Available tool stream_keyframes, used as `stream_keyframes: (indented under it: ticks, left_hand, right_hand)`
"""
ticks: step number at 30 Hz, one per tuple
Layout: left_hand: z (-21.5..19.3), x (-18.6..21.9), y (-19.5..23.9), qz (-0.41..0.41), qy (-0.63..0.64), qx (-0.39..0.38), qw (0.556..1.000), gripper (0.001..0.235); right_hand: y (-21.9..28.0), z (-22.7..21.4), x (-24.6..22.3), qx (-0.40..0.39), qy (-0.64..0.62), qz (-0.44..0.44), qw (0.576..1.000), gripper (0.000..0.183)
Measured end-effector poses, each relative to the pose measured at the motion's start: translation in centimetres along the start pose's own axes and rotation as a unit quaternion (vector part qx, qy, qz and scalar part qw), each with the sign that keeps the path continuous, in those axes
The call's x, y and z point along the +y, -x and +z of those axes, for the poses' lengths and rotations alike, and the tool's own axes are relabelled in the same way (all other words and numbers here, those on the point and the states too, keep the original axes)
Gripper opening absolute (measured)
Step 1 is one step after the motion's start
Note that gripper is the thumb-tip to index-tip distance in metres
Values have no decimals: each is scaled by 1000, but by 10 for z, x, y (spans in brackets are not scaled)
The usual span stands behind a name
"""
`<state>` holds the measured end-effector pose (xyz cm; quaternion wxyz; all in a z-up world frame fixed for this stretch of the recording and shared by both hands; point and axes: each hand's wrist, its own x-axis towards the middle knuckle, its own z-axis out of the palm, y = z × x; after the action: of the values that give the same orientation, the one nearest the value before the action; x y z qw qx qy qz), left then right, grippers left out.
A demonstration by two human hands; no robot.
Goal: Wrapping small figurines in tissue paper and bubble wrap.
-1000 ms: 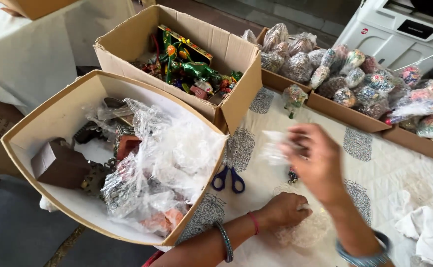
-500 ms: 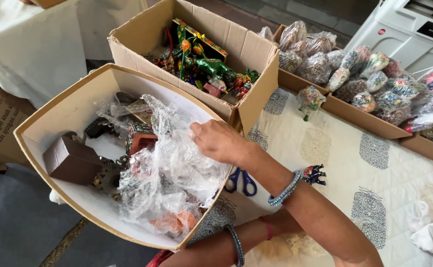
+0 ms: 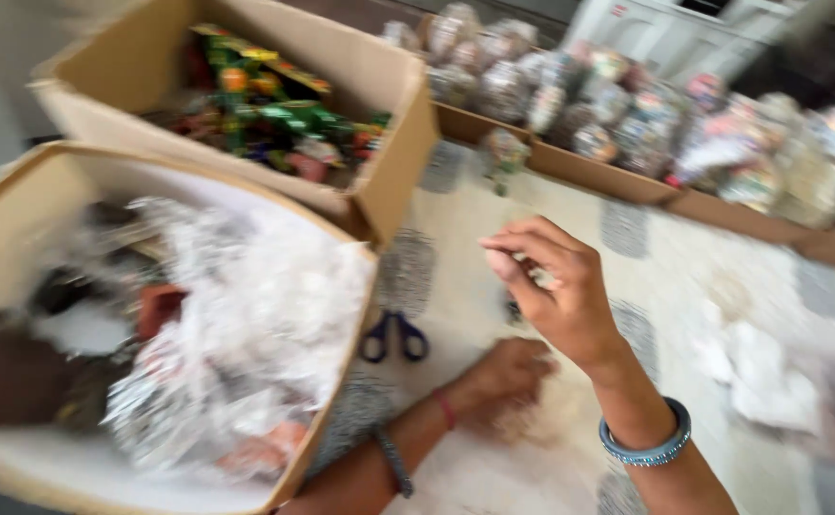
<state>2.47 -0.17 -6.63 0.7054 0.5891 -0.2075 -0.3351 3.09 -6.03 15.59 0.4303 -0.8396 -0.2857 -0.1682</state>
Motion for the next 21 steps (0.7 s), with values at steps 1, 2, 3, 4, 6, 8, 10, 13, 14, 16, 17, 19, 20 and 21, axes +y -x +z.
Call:
stream_keyframes:
  ticks: [1, 2, 3, 4, 6, 8, 10, 13, 14, 16, 17, 19, 20, 21]
  left_hand:
    - [2, 6, 2, -5, 0, -22, 1000, 32]
    - [4, 12, 4, 0, 21, -12, 1000, 28]
    - [2, 19, 5, 7, 41, 4, 999, 27]
    - [3, 19, 4, 5, 40, -12, 999, 27]
    - [-1, 21, 2, 44, 59, 53, 996, 28]
    - [-1, 23, 2, 46, 76, 70, 994, 28]
    - [1, 35, 6, 44, 91, 91, 991, 29]
    - [7, 58, 12, 13, 181, 95, 979, 31]
    - [6, 60, 11, 13, 180, 90, 979, 33]
    - [5, 55, 10, 8, 181, 83, 980, 35]
    - [3, 49, 9, 16, 173, 94, 980, 33]
    - [-3, 37, 5, 21, 164, 104, 981, 31]
    - [-7, 32, 3, 16, 131, 134, 982, 25]
    - [-9, 26, 2, 11, 98, 162, 982, 20]
  right_hand:
    - [23, -10, 23, 12, 13, 14, 1000, 15]
    - [47, -20, 44, 57, 15, 69, 996, 15]
    - [69, -29, 65, 100, 14, 118, 988, 15]
    - [92, -36, 81, 111, 24, 125, 986, 15]
    - [132, -46, 115, 213, -28, 175, 961, 30]
    - [155, -48, 127, 214, -26, 247, 945, 41]
    - [173, -45, 136, 213, -29, 320, 923, 52]
    - [188, -35, 148, 107, -175, 484, 851, 66]
    - [192, -30, 154, 96, -243, 442, 858, 63]
    - [204, -24, 164, 86, -311, 400, 858, 61]
    - [209, -22, 171, 98, -327, 384, 858, 44]
    - [208, -21, 169, 109, -344, 369, 857, 31]
    - [202, -22, 160, 144, -376, 386, 830, 24]
    - [195, -24, 151, 178, -407, 402, 800, 17]
